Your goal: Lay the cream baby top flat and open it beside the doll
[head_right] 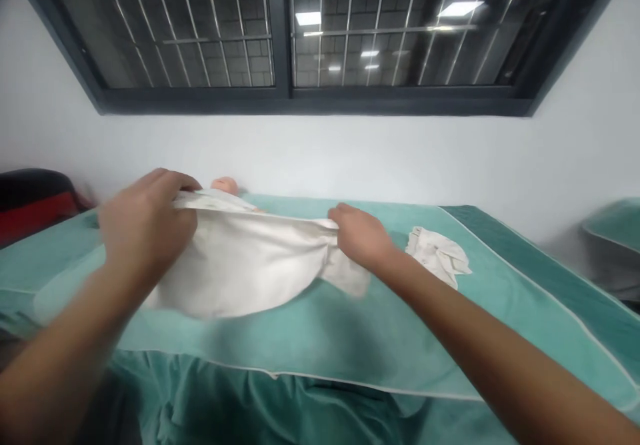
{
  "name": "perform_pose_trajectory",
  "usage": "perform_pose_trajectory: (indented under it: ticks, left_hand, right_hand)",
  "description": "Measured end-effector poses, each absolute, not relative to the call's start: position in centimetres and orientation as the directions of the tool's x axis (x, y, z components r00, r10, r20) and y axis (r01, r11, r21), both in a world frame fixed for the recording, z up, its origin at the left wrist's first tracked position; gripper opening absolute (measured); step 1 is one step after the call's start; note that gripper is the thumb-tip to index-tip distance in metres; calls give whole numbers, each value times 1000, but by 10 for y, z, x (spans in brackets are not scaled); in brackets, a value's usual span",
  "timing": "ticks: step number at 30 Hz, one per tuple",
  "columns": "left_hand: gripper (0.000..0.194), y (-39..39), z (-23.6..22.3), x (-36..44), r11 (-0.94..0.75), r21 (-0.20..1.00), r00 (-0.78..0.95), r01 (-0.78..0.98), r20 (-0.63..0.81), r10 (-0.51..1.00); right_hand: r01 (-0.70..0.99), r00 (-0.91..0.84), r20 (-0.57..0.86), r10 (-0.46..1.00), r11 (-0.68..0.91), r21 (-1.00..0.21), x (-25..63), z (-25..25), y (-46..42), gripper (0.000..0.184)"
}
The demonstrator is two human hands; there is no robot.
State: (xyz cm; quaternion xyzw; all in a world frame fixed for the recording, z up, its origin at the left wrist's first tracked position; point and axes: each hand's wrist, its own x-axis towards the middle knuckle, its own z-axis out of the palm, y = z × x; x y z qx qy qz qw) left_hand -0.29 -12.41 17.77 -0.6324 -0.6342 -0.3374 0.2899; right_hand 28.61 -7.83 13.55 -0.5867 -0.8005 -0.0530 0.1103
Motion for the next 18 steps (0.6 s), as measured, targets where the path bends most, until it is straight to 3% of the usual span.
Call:
perform_pose_trajectory:
  ticks: [2, 4, 7, 11, 15, 18]
  left_hand:
    - [30, -124, 178, 4, -56, 62, -20, 997, 830, 558]
    - [32, -125, 179, 13, -87, 50, 2, 995, 855, 519]
    - [33, -131, 184, 22, -104, 14, 40, 994, 868, 494]
    - [33, -141, 187, 14, -58, 21, 13, 998, 841, 541]
    - [31, -143, 182, -5, 17, 46, -46, 999, 782, 621]
    - [30, -138, 176, -15, 46, 48, -67, 998, 787, 613]
  right_hand:
    - [888, -353, 243, 904, 405, -219, 280, 139, -87, 37]
    - [811, -456, 213, 864, 502, -302, 263, 135, -97, 45]
    - [796, -513, 174, 841, 542, -270, 234, 119, -105, 33]
    - [905, -350, 281, 894, 400, -146, 225, 107, -93, 19]
    - [947, -263, 370, 891, 312, -77, 242, 115, -80, 26]
    - [943, -255, 350, 901, 312, -116, 255, 128, -79, 36]
